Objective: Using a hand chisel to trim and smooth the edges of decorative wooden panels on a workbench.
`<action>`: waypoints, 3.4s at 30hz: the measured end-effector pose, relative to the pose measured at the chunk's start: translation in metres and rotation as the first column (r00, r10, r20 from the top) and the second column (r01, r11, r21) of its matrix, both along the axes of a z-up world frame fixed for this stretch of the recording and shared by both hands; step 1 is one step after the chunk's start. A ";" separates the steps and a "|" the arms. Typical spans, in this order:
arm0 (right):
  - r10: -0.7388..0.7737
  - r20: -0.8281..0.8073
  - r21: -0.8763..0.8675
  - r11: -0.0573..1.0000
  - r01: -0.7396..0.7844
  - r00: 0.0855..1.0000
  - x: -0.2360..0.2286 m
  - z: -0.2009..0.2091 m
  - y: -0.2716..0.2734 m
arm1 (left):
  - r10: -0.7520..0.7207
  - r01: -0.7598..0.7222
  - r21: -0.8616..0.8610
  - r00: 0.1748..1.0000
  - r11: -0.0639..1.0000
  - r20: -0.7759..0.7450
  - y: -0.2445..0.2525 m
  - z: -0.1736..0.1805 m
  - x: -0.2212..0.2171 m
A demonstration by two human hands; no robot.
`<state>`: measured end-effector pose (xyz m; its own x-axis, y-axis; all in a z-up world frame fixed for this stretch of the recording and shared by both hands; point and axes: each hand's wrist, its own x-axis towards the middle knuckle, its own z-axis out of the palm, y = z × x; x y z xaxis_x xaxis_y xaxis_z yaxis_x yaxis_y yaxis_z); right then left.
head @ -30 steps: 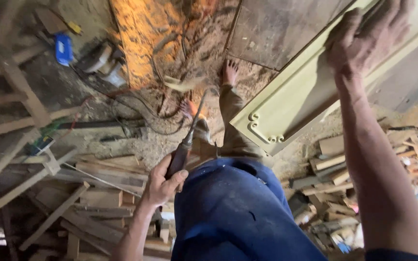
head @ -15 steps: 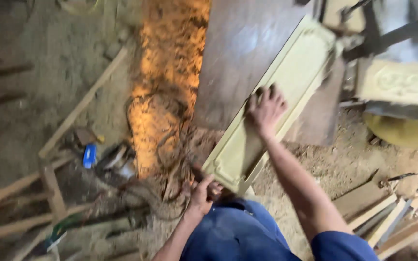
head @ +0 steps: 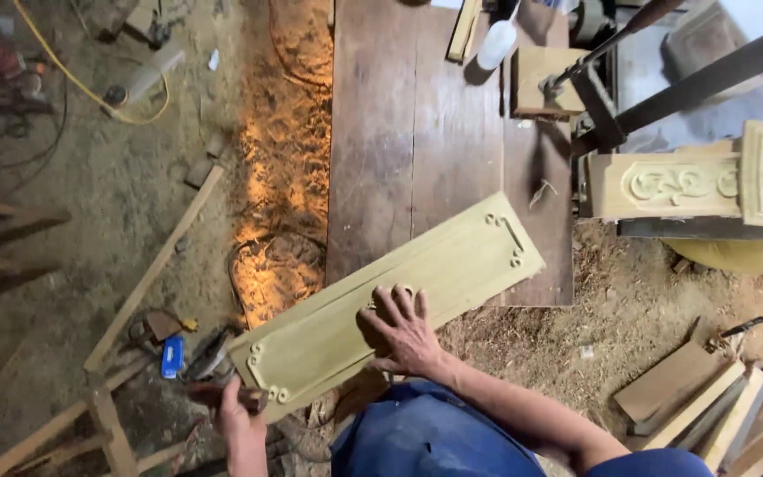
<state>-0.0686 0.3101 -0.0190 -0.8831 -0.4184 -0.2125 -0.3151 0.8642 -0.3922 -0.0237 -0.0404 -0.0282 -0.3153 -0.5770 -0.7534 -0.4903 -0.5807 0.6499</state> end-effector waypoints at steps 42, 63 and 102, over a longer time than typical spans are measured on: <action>-0.955 -0.078 0.178 0.268 0.947 0.285 -0.139 0.014 0.242 | -0.995 0.953 -0.291 0.094 0.084 0.021 0.289 0.069 -0.290; -0.647 -0.307 0.145 0.693 0.706 0.698 -0.270 -0.057 0.186 | -0.970 0.965 -0.112 -0.241 -0.236 -0.034 0.225 0.036 -0.337; -0.434 -0.656 -0.021 0.829 0.559 0.618 -0.273 -0.043 0.172 | -0.976 0.918 -0.390 -0.148 -0.076 -0.158 0.206 0.027 -0.331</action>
<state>-0.3414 0.4826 -0.0619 -0.8969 0.1113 0.4281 0.0716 0.9916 -0.1077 -0.3547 0.1660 -0.0015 -0.7607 0.5041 -0.4089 -0.2209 0.3913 0.8934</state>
